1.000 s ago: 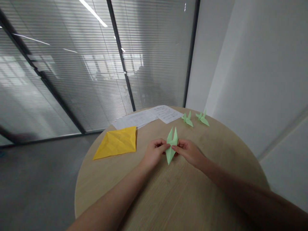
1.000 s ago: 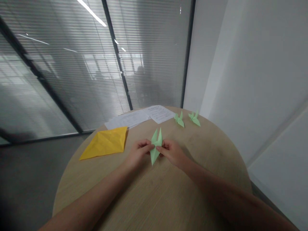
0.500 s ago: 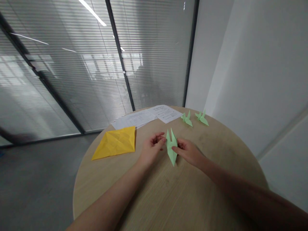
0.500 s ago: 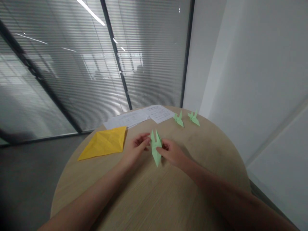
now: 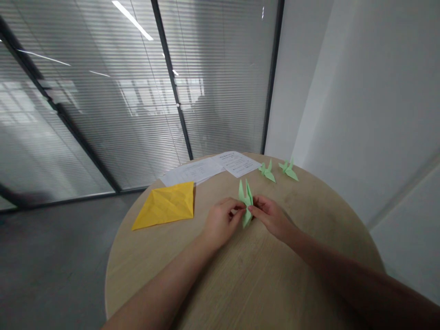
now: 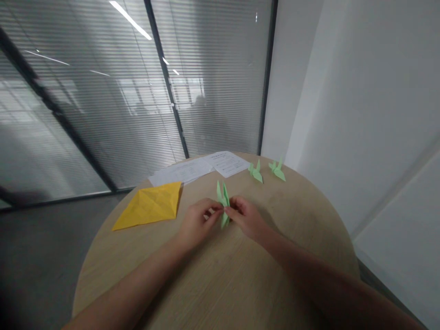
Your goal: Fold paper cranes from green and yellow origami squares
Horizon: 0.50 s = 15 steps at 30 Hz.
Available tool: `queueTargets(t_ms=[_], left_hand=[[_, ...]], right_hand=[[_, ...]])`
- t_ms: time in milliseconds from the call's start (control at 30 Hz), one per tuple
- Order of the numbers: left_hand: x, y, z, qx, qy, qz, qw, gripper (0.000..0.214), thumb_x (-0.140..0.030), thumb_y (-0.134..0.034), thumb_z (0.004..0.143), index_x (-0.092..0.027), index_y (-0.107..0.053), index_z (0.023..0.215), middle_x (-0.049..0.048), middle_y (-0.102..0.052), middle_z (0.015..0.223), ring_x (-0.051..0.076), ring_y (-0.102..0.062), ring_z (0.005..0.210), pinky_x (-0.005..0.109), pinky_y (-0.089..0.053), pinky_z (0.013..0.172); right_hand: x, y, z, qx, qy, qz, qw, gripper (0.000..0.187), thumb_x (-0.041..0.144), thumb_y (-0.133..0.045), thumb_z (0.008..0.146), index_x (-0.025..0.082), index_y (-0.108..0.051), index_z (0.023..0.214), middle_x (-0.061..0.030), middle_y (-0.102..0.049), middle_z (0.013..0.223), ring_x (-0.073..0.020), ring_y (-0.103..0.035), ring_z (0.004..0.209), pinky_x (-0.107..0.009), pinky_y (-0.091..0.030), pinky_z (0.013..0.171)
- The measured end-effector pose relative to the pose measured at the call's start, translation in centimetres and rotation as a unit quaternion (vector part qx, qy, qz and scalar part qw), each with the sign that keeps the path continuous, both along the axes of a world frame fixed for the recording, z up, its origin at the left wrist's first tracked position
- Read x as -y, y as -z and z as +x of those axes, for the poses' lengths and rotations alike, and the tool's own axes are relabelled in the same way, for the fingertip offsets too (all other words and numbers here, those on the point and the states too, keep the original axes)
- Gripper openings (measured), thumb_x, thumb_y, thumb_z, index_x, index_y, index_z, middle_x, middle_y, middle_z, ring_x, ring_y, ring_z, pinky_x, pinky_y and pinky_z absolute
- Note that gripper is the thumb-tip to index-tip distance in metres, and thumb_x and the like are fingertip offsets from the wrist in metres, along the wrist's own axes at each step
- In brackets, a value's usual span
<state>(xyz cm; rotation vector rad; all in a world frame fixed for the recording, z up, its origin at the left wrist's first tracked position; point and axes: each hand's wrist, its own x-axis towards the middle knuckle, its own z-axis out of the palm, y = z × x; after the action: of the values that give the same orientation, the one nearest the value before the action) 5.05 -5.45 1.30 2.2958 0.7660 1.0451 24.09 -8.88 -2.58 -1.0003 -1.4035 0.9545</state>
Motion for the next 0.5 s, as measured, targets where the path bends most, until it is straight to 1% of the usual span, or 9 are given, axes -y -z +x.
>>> queueTargets(t_ms=[100, 200, 300, 367, 433, 500], left_hand=[[-0.1, -0.1, 0.1, 0.026, -0.014, -0.084, 0.996, 0.016, -0.024, -0.059, 0.093, -0.017, -0.073, 0.094, 0.0064, -0.074, 0.09, 0.018, -0.067, 0.078, 0.027, -0.052, 0.064], [-0.2, -0.2, 0.1, 0.057, 0.01, -0.151, 0.987, 0.018, -0.031, -0.064, 0.09, -0.017, -0.072, 0.097, 0.0071, -0.073, 0.091, 0.019, -0.068, 0.082, 0.027, -0.053, 0.065], [-0.2, 0.1, 0.2, 0.07, 0.025, -0.18, 0.981, 0.019, -0.032, -0.072, 0.083, -0.017, -0.069, 0.095, 0.0061, -0.072, 0.089, 0.02, -0.068, 0.085, 0.027, -0.054, 0.066], [-0.2, 0.5, 0.4, 0.081, 0.029, -0.194, 0.977, 0.018, -0.03, -0.073, 0.081, -0.017, -0.068, 0.092, 0.0047, -0.07, 0.085, 0.018, -0.067, 0.081, 0.027, -0.053, 0.066], [-0.4, 0.9, 0.6, 0.098, 0.04, -0.222, 0.969, 0.017, -0.03, -0.072, 0.082, -0.016, -0.067, 0.091, 0.0032, -0.069, 0.08, 0.016, -0.065, 0.074, 0.027, -0.053, 0.065], [-0.6, 1.1, 0.7, 0.12, 0.051, -0.261, 0.957, 0.018, -0.032, -0.072, 0.083, -0.016, -0.066, 0.09, 0.0021, -0.068, 0.076, 0.014, -0.064, 0.068, 0.027, -0.053, 0.065]], right_hand=[[0.2, -0.1, -0.1, -0.02, -0.014, -0.017, 1.0, 0.038, 0.058, -0.066, 0.09, 0.021, -0.07, 0.099, -0.0052, -0.071, 0.093, -0.0184, -0.067, 0.079, -0.034, -0.057, 0.074], [-0.1, 0.1, 0.1, -0.028, 0.005, -0.036, 0.999, 0.037, 0.053, -0.072, 0.085, 0.021, -0.072, 0.104, -0.0054, -0.074, 0.094, -0.0179, -0.068, 0.077, -0.034, -0.058, 0.074], [-0.5, 0.6, 0.4, -0.01, 0.023, -0.037, 0.999, 0.032, 0.046, -0.076, 0.08, 0.021, -0.073, 0.1, -0.0036, -0.073, 0.086, -0.0172, -0.067, 0.075, -0.032, -0.056, 0.072], [-0.7, 0.8, 0.6, 0.018, 0.046, -0.023, 0.998, 0.027, 0.042, -0.076, 0.079, 0.02, -0.073, 0.094, -0.0024, -0.071, 0.08, -0.0165, -0.065, 0.073, -0.03, -0.054, 0.069], [-0.7, 0.9, 0.6, 0.039, 0.087, -0.004, 0.995, 0.025, 0.041, -0.078, 0.077, 0.021, -0.07, 0.089, -0.0011, -0.067, 0.077, -0.0161, -0.063, 0.071, -0.029, -0.053, 0.067], [-0.8, 0.8, 0.5, 0.032, 0.126, 0.009, 0.991, 0.029, 0.041, -0.081, 0.073, 0.023, -0.065, 0.089, -0.0006, -0.066, 0.079, -0.0164, -0.063, 0.073, -0.029, -0.053, 0.067]])
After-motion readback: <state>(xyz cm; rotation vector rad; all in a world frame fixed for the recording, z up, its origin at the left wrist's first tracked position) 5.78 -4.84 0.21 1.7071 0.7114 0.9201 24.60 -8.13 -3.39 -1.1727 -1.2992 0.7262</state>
